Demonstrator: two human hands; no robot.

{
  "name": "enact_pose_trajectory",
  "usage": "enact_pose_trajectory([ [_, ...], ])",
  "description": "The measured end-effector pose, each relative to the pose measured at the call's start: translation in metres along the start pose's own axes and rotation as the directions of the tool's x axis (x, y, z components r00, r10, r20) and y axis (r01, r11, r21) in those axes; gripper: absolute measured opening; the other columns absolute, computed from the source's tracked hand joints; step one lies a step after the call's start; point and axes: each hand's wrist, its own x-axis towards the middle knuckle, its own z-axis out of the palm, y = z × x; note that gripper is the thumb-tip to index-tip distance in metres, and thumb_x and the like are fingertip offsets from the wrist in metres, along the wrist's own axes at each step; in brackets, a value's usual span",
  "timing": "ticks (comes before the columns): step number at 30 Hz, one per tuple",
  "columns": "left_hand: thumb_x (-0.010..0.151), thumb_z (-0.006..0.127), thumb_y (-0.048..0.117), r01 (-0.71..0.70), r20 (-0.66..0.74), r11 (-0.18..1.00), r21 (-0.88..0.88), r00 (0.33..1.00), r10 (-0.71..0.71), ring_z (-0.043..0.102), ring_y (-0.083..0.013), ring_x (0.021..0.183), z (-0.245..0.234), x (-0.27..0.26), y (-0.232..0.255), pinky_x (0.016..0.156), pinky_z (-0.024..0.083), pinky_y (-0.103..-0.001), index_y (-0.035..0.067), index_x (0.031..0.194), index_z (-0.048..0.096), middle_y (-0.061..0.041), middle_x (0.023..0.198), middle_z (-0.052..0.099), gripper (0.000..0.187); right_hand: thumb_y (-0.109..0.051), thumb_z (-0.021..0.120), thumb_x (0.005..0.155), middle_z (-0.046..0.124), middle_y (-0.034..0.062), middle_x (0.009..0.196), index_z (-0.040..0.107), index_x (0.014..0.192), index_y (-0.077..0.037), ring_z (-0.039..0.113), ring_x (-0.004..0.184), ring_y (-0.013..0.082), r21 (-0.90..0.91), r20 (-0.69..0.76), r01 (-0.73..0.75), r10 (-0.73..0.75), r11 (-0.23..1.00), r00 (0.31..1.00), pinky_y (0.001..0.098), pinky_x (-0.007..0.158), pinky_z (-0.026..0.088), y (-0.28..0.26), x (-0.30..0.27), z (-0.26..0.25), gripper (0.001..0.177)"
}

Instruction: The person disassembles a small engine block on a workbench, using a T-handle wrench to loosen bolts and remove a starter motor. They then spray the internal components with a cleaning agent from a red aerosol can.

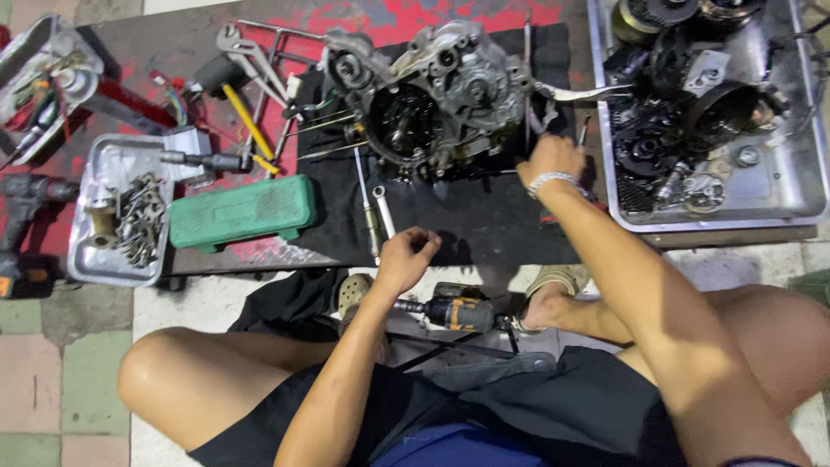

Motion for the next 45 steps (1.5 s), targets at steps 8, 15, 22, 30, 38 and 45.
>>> enact_pose_trajectory([
  [8, 0.087, 0.07, 0.029, 0.065, 0.027, 0.998, 0.022, 0.997, -0.066, 0.077, -0.0223, 0.084, 0.002, 0.002, -0.001, 0.079, 0.057, -0.034, 0.007, 0.101, 0.077, -0.011, 0.089, 0.079, 0.026, -0.014, 0.087, 0.066, 0.06, 0.029, 0.126, 0.049, 0.139, 0.011, 0.064, 0.11, 0.0456, 0.039, -0.025, -0.02, 0.021, 0.999, 0.999, 0.051, 0.093, 0.054, 0.021, 0.054, 0.047, 0.086],
  [15, 0.088, 0.071, 0.026, -0.003, -0.083, 0.965, 0.262, 0.996, 0.026, 0.073, -0.03, 0.09, 0.007, -0.001, -0.01, 0.079, 0.057, -0.041, 0.003, 0.101, 0.073, -0.016, 0.095, 0.075, 0.026, -0.008, 0.085, 0.07, 0.065, 0.0375, 0.113, 0.04, 0.146, 0.007, 0.065, 0.109, 0.0524, 0.123, 0.169, -0.098, 0.076, 0.988, 0.983, 0.0552, 0.092, 0.054, 0.037, 0.1, 0.04, 0.09],
  [22, 0.066, 0.087, 0.033, 0.278, -0.473, 0.785, 0.553, 0.881, 0.021, 0.061, -0.0418, 0.107, -0.015, 0.016, -0.014, 0.074, 0.06, -0.044, -0.005, 0.114, 0.051, -0.025, 0.117, 0.059, 0.071, -0.019, 0.08, 0.076, 0.066, 0.0344, 0.123, 0.062, 0.133, 0.003, 0.062, 0.115, 0.0503, 0.088, 0.132, 0.081, -0.093, 0.993, 0.987, 0.0514, 0.101, 0.049, 0.074, 0.115, -0.01, 0.063],
  [30, 0.076, 0.085, 0.036, 0.386, -0.379, 0.775, 0.5, 0.902, -0.204, 0.073, -0.0349, 0.088, -0.005, 0.061, -0.064, 0.075, 0.061, -0.042, -0.007, 0.111, 0.052, -0.02, 0.101, 0.069, 0.064, -0.017, 0.086, 0.086, 0.074, 0.0264, 0.092, 0.063, 0.132, 0.004, 0.072, 0.071, 0.0336, 0.388, 0.119, -0.088, 0.045, 0.918, 0.992, 0.0481, 0.056, 0.055, 0.088, 0.054, -0.121, 0.056],
  [38, 0.084, 0.071, 0.016, 0.335, -0.407, 0.804, 0.491, 0.904, -0.128, 0.075, -0.0347, 0.083, 0.001, 0.053, -0.068, 0.07, 0.063, -0.042, -0.002, 0.112, 0.053, -0.024, 0.101, 0.071, 0.038, -0.003, 0.077, 0.098, 0.073, 0.0207, 0.104, 0.055, 0.136, 0.007, 0.073, 0.085, 0.0173, 0.642, -0.133, 0.282, -0.259, 0.713, 0.957, 0.0288, 0.066, 0.056, -0.027, -0.048, -0.216, 0.045],
  [45, 0.082, 0.06, 0.019, 0.376, 0.0, 0.894, 0.243, 0.922, -0.388, 0.065, -0.0476, 0.11, -0.119, -0.073, -0.016, 0.097, 0.051, -0.051, -0.008, 0.111, 0.065, -0.033, 0.111, 0.066, 0.04, -0.001, 0.075, 0.091, 0.075, 0.0115, 0.102, 0.053, 0.136, 0.003, 0.072, 0.079, 0.0116, 0.763, 0.004, 0.264, -0.414, 0.59, 0.91, 0.0251, 0.059, 0.058, -0.173, -0.109, -0.253, 0.051],
])
